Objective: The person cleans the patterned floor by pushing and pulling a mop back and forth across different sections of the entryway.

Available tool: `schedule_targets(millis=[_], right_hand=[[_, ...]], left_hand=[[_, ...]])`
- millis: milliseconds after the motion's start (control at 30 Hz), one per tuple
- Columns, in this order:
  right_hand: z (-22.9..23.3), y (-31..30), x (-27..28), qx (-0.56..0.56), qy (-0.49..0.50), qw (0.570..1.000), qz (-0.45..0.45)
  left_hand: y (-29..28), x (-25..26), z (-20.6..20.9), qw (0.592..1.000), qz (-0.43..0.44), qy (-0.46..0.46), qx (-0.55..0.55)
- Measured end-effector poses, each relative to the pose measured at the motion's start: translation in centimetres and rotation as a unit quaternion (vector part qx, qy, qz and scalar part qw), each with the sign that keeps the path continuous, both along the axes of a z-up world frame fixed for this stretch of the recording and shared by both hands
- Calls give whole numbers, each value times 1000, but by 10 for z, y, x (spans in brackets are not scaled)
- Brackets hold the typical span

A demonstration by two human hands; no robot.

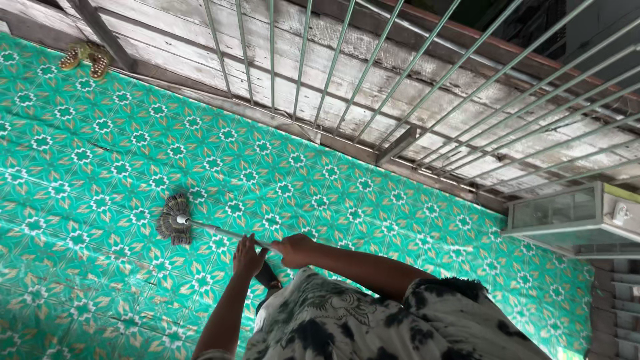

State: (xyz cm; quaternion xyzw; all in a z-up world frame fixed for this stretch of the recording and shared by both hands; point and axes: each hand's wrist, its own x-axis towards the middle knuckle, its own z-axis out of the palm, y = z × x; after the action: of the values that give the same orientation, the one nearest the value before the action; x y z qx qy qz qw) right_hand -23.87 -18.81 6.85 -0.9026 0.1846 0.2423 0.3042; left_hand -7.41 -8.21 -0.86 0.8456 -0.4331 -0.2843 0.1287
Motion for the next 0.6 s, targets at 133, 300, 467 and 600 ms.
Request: schedule_targets(millis=[133,300,467,600], right_hand=[[-4,8,-20,39,52,994,-92],[13,12,-112,56,119,976,-176],[36,29,-259,47,147,931,-331],[78,50,-385,20,114,883,-454]], left_hand=[[-7,4,-7,990,-104,-27,96],[-28,-63,-24,966,-230,-5,121],[-37,-193,-35,937,-334,97,-6],[-52,-312,-29,879,-450,154,25]])
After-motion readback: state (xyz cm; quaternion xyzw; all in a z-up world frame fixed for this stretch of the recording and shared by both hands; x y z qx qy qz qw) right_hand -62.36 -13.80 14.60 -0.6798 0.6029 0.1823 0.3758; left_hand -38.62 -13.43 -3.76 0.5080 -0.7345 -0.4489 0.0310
